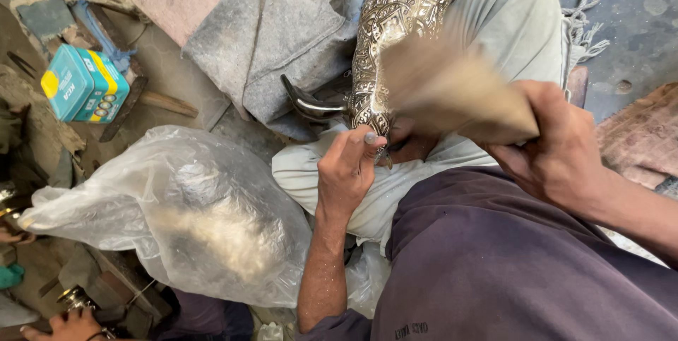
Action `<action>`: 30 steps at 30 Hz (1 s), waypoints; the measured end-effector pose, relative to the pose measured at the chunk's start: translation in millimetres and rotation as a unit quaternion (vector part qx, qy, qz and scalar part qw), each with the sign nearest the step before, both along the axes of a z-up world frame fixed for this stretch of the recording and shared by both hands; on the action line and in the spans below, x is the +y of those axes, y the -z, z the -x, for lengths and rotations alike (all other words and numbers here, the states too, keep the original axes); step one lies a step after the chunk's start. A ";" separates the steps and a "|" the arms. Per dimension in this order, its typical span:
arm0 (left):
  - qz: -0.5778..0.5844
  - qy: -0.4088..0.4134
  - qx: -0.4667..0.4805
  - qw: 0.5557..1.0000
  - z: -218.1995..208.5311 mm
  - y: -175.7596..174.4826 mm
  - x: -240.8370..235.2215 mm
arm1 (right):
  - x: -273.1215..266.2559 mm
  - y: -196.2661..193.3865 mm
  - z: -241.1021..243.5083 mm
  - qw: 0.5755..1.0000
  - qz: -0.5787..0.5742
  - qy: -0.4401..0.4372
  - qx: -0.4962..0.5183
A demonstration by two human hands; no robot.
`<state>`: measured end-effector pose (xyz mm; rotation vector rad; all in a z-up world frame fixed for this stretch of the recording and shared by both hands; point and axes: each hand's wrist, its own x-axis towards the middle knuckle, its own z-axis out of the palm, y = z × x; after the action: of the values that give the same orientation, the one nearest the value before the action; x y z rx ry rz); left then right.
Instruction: The person sits on the floor and uses a wooden mallet and metal chisel to engrave intricate patterns onto a silver-colored metal object. The person repeatedly taps the chisel to create detailed designs on the surface.
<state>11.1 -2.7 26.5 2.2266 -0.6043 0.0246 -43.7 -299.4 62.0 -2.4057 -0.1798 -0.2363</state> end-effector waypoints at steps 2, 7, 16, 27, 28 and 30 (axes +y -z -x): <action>-0.011 0.024 -0.036 0.999 -1.7 -2.7 0.7 | -1.6 2.9 1.3 0.996 0.069 0.001 0.048; -0.029 0.018 -0.027 0.999 -5.8 -2.0 -1.2 | 3.6 -6.3 1.4 0.999 0.020 0.022 0.045; -0.005 0.022 -0.038 0.999 -5.3 -5.1 -0.4 | 12.1 -31.4 -9.9 0.999 -0.025 0.000 -0.022; 0.010 0.019 -0.008 1.000 -8.5 -13.3 -6.4 | 12.4 -22.3 -3.9 0.998 -0.040 0.035 -0.015; 0.007 0.022 -0.008 1.000 -9.1 -13.2 -5.9 | 13.7 -23.7 -4.7 0.999 -0.004 0.031 0.012; 0.000 0.028 -0.009 1.000 -10.5 -13.7 -5.1 | 12.2 -26.2 -7.2 0.992 0.108 0.009 0.072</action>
<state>21.6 -7.8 40.2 2.2099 -0.6761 0.0156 -36.5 -287.2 88.2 -2.6279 -0.1232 -0.0508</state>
